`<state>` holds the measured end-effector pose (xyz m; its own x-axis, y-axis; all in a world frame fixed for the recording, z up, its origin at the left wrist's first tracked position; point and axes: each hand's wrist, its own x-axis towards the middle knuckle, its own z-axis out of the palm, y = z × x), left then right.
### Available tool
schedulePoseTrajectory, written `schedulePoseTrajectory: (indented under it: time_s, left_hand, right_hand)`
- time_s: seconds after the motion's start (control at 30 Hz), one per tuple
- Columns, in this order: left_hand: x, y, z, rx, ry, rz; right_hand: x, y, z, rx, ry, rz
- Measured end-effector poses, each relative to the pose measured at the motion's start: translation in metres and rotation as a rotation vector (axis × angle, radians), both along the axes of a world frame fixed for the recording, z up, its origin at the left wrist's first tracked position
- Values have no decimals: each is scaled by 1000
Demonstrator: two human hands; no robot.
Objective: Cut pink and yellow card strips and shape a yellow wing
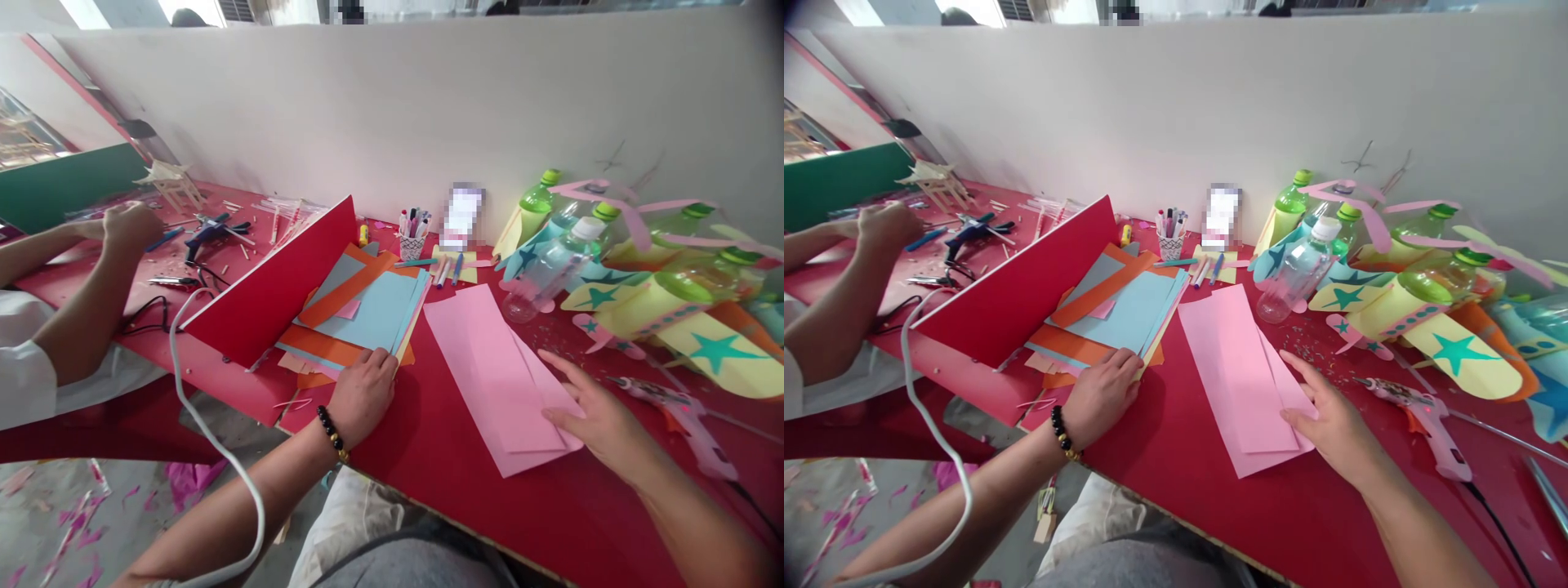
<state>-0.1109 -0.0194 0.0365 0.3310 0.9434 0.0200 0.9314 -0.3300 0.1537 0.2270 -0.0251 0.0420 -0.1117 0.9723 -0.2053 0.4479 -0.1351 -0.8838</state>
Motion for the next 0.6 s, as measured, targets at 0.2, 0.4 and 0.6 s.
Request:
schedulePoseTrajectory:
  time_s: [0.2, 0.4, 0.6]
  left_hand:
    - [6, 3, -4, 27, 88, 55]
    - [10, 12, -5, 63, 139, 98]
    - [10, 21, -4, 106, 140, 93]
  right_hand:
    - [8, -5, 3, 11, -44, 49]
    - [7, -6, 6, -2, -26, 64]
    - [2, -16, -2, -163, 184, 69]
